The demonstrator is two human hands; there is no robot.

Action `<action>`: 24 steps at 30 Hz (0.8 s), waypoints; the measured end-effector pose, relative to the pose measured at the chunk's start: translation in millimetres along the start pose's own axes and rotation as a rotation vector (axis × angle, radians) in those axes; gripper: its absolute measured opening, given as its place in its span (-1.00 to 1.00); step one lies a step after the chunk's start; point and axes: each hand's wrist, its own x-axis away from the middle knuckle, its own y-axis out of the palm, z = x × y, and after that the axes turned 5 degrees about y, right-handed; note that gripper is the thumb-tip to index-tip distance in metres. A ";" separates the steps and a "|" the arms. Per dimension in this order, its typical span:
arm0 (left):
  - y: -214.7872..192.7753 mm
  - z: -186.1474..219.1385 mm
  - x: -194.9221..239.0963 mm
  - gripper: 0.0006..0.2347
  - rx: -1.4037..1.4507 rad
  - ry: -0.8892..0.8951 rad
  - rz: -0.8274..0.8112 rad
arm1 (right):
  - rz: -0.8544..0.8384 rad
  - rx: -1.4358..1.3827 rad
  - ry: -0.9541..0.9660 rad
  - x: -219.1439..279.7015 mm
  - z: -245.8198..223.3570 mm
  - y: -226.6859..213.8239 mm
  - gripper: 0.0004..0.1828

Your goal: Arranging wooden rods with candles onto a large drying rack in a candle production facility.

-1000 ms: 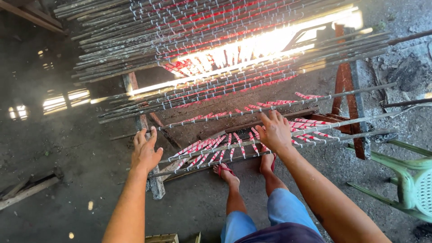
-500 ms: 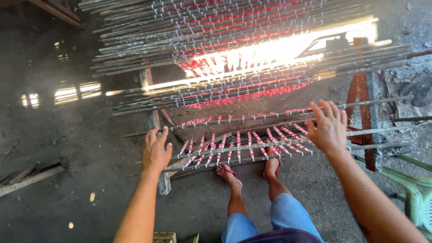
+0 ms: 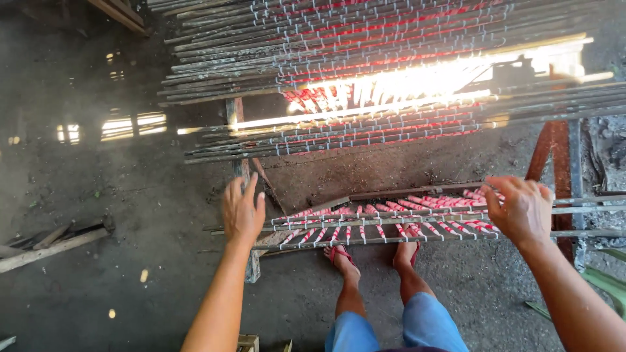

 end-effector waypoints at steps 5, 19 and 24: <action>18.1 7.5 -52.0 -0.49 -0.034 0.014 -0.113 | -0.029 -0.072 -0.043 -75.0 -22.4 -16.3 -0.31; -7.7 46.2 -20.2 -0.51 0.038 0.032 -0.094 | 0.292 0.057 0.003 -26.2 10.5 49.0 -0.69; -22.5 59.9 -17.9 -0.47 0.113 -0.053 -0.227 | -0.228 -0.096 0.081 -38.0 -18.2 27.2 -0.37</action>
